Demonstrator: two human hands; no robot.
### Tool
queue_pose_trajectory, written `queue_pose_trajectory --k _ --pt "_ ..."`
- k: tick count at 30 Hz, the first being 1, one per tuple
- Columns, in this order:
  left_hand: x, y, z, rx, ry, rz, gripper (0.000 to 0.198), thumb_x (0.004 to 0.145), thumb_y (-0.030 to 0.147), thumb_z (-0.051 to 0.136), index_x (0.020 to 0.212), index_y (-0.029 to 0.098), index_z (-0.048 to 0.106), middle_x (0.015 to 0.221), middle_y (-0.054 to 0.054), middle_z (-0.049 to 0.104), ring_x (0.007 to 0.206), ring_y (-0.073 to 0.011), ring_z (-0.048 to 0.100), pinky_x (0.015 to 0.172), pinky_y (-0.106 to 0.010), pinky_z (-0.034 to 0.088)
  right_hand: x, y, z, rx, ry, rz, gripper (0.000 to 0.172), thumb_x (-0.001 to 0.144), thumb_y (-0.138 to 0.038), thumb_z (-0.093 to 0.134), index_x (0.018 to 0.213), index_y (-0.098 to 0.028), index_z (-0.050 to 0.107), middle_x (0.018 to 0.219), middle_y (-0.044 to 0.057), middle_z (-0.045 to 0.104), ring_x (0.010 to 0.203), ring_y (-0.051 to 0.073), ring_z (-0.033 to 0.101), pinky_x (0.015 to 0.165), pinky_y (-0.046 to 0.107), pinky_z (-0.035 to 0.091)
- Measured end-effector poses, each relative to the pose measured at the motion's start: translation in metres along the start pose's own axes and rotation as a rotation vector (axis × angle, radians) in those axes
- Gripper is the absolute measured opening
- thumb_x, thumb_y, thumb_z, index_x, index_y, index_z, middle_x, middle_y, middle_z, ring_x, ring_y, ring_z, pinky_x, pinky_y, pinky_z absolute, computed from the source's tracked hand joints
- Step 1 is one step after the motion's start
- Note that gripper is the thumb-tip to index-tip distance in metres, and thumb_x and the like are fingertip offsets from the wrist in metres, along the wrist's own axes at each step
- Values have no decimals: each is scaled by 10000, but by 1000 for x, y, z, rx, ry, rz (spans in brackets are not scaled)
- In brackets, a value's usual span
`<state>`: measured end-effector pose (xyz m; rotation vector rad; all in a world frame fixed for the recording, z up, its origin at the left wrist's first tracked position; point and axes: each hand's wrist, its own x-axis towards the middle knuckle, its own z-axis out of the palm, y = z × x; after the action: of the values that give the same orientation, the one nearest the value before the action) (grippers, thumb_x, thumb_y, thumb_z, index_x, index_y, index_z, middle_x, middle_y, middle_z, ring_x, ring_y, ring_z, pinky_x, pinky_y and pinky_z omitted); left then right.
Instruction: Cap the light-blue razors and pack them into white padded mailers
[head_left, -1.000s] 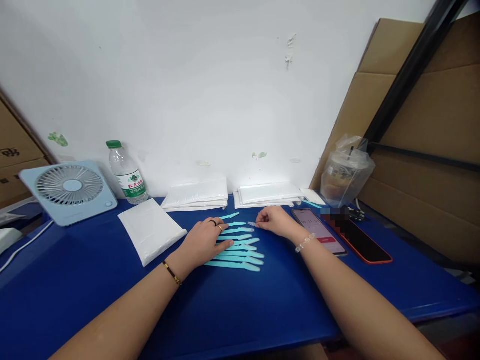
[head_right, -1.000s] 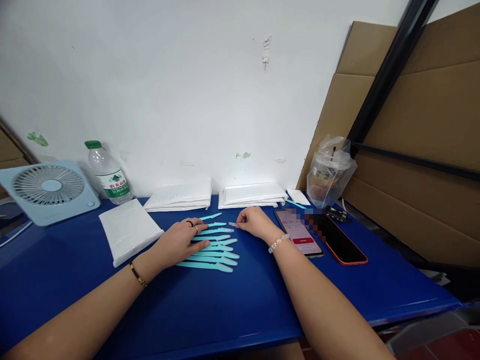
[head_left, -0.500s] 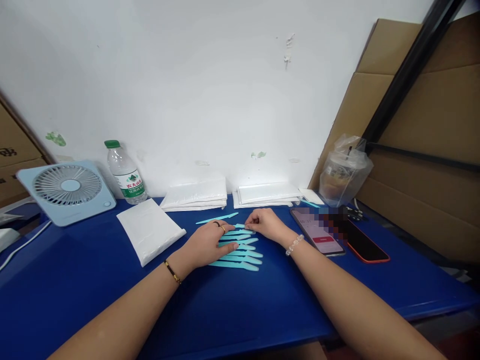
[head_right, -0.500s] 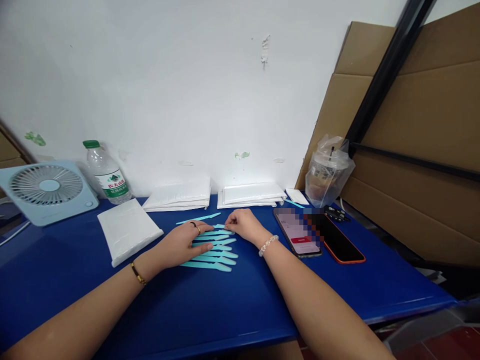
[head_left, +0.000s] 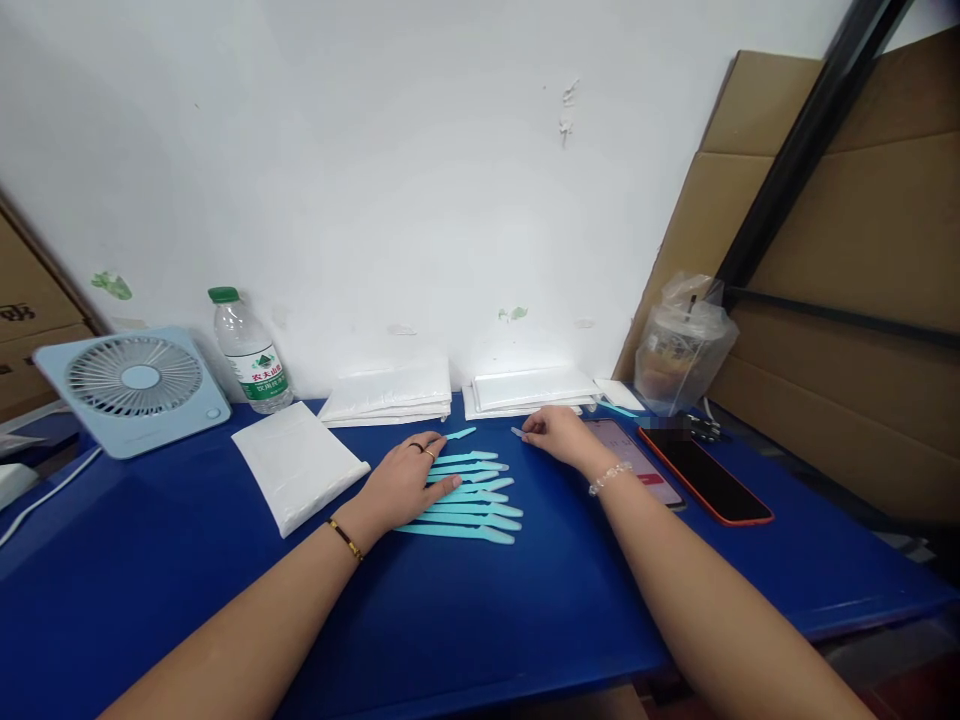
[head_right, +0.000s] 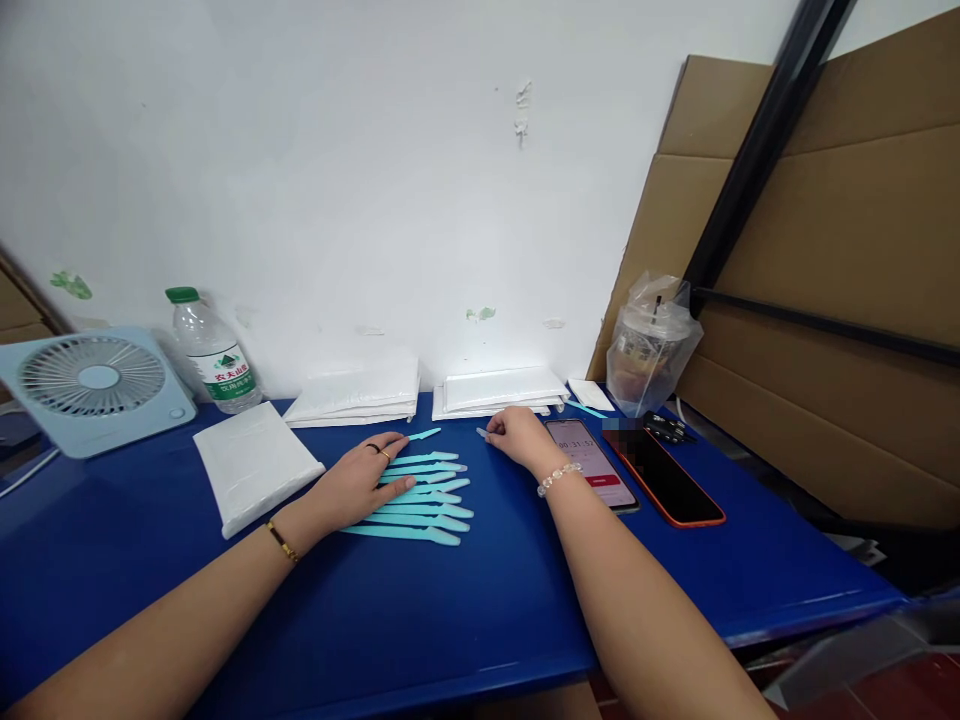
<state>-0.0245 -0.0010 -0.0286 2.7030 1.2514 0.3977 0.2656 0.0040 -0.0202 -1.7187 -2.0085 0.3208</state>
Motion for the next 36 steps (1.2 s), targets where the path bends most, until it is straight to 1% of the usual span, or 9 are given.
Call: queue_pose_trajectory --k 5,9,13,17,25,29,31,34,36 --pt "-2 5 -5 -36 -39 34 709 846 654 309 1357 171 406 1386 -105 415 1249 -274 399 1013 -360 353 0 -6 7 76 -62 -113 156 760 -191 544 755 -178 699 769 26 692 684 140 602 630 229 430" --pt "-2 7 -7 -53 -68 58 695 849 647 319 1363 184 395 1393 -100 403 1251 -264 395 1015 -353 351 0 -3 8 187 -148 -97 161 760 -263 564 774 -173 697 727 16 680 645 134 588 596 228 424" --pt "-3 7 -5 -66 -91 83 701 845 650 330 1375 194 372 1402 -93 388 1260 -256 382 1024 -349 343 2 2 12 221 -108 -72 202 731 -332 616 815 -170 703 703 21 672 610 134 576 562 232 414" --pt "-3 5 -2 -84 -97 88 703 841 651 340 1384 204 355 1414 -91 372 1272 -258 367 1031 -351 334 2 0 15 223 -104 -106 148 724 -290 629 767 -173 711 688 17 672 606 129 579 562 224 414" --pt "-3 4 -3 -127 -150 95 727 833 659 345 1406 214 311 1453 -78 309 1291 -262 342 1051 -344 313 4 -21 26 159 6 -171 120 746 -239 622 779 -182 722 738 25 666 641 127 577 584 218 418" --pt "-4 5 -6 -157 -232 81 813 795 693 380 1439 224 223 1502 -68 199 1315 -280 308 1054 -339 310 3 -32 32 167 -13 -173 105 746 -214 625 772 -176 719 694 16 667 611 120 578 570 213 413" --pt "-5 6 -8 -168 -261 78 840 782 703 391 1443 217 214 1509 -73 173 1310 -284 319 1053 -332 311 3 -38 33 159 -28 -163 104 747 -196 623 774 -171 720 686 15 671 615 123 583 574 215 413" --pt "-5 7 -10 -172 -278 66 867 765 715 405 1442 208 217 1504 -83 181 1293 -286 346 1044 -331 322 -1 -44 31 116 -44 -163 142 781 -218 589 786 -165 721 750 37 670 670 137 593 610 231 425" --pt "-6 7 -12 -157 -272 69 928 720 731 458 1444 206 208 1499 -91 190 1297 -302 332 1044 -349 320 -6 -49 25 85 -46 -193 221 797 -321 584 896 -169 711 903 72 657 817 176 595 698 264 442"
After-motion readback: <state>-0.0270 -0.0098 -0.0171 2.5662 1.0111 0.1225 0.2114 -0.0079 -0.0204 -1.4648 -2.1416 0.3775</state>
